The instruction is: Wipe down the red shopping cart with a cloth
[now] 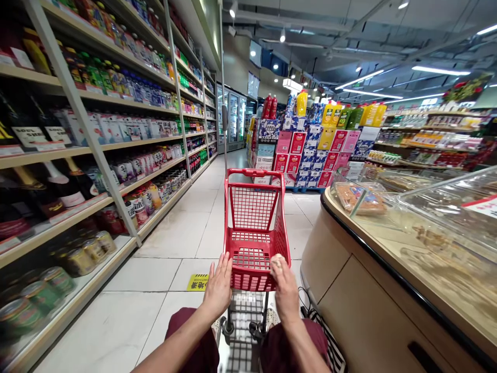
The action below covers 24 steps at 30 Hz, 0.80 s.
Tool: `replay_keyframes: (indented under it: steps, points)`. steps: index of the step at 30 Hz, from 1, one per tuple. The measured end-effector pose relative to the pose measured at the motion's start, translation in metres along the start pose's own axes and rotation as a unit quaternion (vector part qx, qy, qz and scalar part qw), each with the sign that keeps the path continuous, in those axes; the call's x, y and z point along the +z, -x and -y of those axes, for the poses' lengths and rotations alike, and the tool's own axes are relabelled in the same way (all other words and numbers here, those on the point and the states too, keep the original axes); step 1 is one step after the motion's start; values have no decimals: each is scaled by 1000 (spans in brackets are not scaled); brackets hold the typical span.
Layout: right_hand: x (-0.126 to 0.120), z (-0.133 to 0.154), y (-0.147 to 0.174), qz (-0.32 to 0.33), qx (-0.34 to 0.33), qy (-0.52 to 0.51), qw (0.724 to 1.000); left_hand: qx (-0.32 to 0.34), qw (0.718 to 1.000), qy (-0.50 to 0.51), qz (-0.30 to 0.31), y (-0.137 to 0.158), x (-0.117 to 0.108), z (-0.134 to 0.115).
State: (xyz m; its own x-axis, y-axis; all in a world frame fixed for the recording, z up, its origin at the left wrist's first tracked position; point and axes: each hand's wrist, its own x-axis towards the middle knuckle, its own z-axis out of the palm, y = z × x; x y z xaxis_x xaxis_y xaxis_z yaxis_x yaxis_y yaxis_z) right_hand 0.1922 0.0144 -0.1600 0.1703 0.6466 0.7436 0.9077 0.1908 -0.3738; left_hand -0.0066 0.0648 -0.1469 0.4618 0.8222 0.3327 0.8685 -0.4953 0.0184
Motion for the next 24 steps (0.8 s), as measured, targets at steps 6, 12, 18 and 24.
replay_keyframes:
  steps: [6,12,18,24]
  points:
    - [29,41,-3,43,-113,-41,992,4,1000,-8,10,0,-8,2]
    - [-3,1,3,-4,-17,26,1000,11,1000,14,8,3,-9,0]
    - [22,35,-1,55,-109,-43,992,2,1000,14,-5,4,-7,2]
    - [13,18,-4,1,-10,6,1000,-11,1000,11,-4,5,-4,5]
